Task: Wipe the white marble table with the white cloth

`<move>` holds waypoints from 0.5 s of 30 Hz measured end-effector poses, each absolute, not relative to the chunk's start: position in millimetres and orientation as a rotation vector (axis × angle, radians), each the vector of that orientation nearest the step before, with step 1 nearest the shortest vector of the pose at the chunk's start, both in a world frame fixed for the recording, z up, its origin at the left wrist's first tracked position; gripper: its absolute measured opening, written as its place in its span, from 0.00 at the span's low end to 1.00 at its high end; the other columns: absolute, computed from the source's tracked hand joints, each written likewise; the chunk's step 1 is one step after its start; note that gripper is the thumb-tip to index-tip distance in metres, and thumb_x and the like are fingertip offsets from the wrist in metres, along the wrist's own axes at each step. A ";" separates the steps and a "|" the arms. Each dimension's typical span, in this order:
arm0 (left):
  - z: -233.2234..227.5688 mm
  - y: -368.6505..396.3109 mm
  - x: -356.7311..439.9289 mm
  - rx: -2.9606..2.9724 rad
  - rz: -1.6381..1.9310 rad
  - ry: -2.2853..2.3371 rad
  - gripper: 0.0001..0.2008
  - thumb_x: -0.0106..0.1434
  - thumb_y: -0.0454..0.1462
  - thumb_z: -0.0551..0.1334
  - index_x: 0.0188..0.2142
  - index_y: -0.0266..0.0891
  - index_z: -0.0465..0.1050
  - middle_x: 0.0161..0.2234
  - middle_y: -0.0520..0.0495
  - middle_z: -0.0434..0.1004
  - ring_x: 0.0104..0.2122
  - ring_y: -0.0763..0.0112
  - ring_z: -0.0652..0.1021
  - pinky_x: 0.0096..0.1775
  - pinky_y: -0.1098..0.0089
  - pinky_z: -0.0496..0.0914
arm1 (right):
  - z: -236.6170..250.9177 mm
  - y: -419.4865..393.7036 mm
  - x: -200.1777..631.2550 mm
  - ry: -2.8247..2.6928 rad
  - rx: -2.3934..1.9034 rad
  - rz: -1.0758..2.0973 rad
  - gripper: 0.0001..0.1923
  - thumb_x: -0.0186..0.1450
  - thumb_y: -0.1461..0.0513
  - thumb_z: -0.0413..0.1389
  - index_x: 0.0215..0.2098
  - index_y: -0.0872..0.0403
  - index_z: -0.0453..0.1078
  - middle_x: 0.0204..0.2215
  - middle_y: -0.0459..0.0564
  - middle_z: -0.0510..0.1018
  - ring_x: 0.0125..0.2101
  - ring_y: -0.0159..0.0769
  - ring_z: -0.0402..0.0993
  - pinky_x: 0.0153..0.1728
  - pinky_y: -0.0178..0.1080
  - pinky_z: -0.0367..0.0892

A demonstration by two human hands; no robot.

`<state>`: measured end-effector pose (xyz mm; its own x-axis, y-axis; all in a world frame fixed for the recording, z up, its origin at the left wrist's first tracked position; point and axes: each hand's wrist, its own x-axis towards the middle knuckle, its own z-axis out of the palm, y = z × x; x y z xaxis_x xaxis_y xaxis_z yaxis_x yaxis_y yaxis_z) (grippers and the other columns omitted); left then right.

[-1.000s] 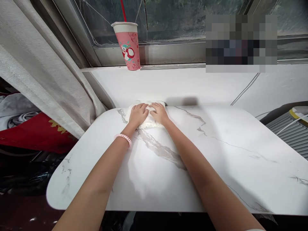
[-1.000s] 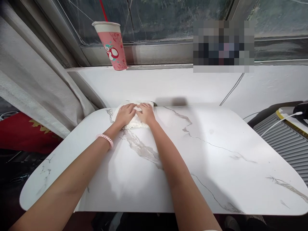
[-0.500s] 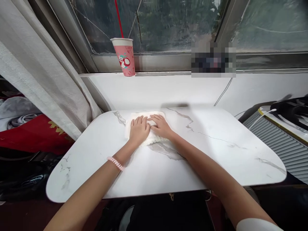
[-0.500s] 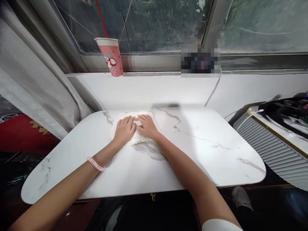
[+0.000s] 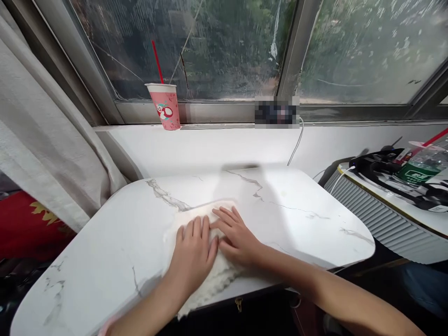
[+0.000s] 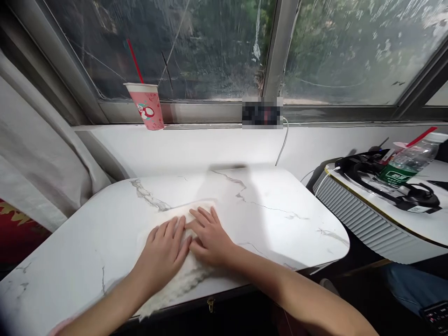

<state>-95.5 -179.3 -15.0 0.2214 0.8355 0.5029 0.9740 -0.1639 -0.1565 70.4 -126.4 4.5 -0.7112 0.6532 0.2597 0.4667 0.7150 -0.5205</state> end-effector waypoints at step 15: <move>-19.8 -192.7 -90.2 -2.199 -0.606 -1.642 0.26 0.71 0.46 0.50 0.62 0.34 0.62 0.60 0.34 0.67 0.62 0.50 0.66 0.60 0.45 0.60 | 33.6 -139.2 89.5 -2.062 -0.790 0.732 0.18 0.66 0.67 0.48 0.51 0.47 0.69 0.60 0.53 0.67 0.62 0.45 0.62 0.64 0.63 0.49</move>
